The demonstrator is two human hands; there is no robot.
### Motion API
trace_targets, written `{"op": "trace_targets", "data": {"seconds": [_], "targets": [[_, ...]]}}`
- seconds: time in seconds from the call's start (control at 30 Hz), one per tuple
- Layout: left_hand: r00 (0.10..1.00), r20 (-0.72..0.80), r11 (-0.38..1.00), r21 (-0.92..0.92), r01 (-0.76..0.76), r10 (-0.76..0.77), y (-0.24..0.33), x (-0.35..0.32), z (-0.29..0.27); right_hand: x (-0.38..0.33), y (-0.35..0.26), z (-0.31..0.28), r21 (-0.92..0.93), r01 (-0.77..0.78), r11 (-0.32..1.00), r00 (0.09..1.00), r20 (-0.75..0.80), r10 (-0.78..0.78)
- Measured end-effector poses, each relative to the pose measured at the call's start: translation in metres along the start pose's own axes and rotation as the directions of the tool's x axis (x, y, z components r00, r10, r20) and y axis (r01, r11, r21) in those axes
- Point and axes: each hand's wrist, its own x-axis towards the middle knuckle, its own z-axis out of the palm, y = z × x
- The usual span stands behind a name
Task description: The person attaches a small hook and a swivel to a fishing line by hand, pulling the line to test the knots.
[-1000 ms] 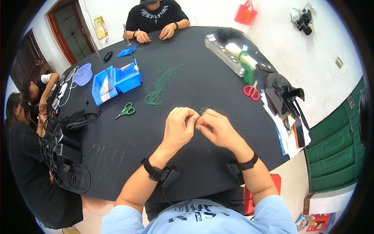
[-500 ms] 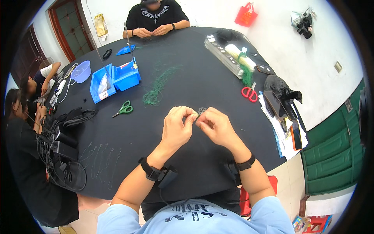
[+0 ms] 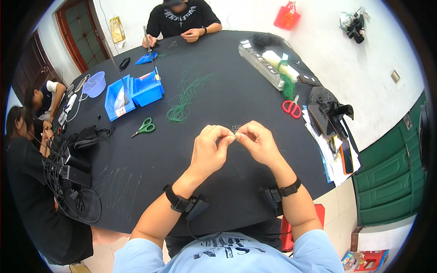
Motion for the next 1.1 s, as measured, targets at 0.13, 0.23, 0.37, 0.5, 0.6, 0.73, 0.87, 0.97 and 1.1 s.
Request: {"op": "trace_targets", "data": {"seconds": [0.13, 0.23, 0.37, 0.5, 0.6, 0.73, 0.87, 0.97, 1.1], "targets": [[0.995, -0.072, 0.998, -0.017, 0.066, -0.067, 0.001, 0.002, -0.004, -0.002, 0.005, 0.011, 0.229, -0.199, 0.953, 0.968, 0.196, 0.155], [0.991, -0.070, 0.992, -0.061, 0.107, -0.111, -0.002, 0.002, -0.006, -0.006, 0.001, 0.014, 0.355, -0.268, 0.895, 0.938, 0.306, 0.160], [0.945, -0.009, 0.855, -0.429, 0.291, -0.326, -0.007, 0.007, -0.009, -0.007, -0.010, 0.011, 0.302, -0.393, 0.869, 0.850, 0.480, 0.217], [0.890, 0.035, 0.687, -0.621, 0.377, -0.455, -0.014, 0.014, -0.022, -0.006, -0.016, 0.007, 0.283, -0.450, 0.847, 0.794, 0.561, 0.234], [0.875, 0.109, 0.574, -0.716, 0.398, -0.471, -0.013, 0.014, -0.022, -0.006, -0.012, 0.002, 0.443, -0.578, 0.686, 0.742, 0.635, 0.215], [0.895, 0.217, 0.462, -0.794, 0.394, -0.389, -0.011, 0.014, -0.020, -0.002, -0.003, 0.011, 0.687, -0.641, 0.342, 0.767, 0.554, 0.325], [0.922, 0.189, 0.630, -0.683, 0.370, -0.337, -0.008, 0.013, -0.018, -0.003, 0.000, 0.019, 0.556, -0.423, 0.716, 0.906, 0.233, 0.354], [0.915, 0.121, 0.803, -0.443, 0.398, -0.386, -0.006, 0.008, -0.012, -0.007, -0.002, 0.020, 0.616, -0.323, 0.719, 0.946, 0.221, 0.236], [0.990, -0.031, 0.983, -0.129, 0.132, -0.137, -0.004, 0.005, -0.007, -0.007, -0.003, 0.020, 0.707, -0.368, 0.604, 0.927, 0.232, 0.293]]}}
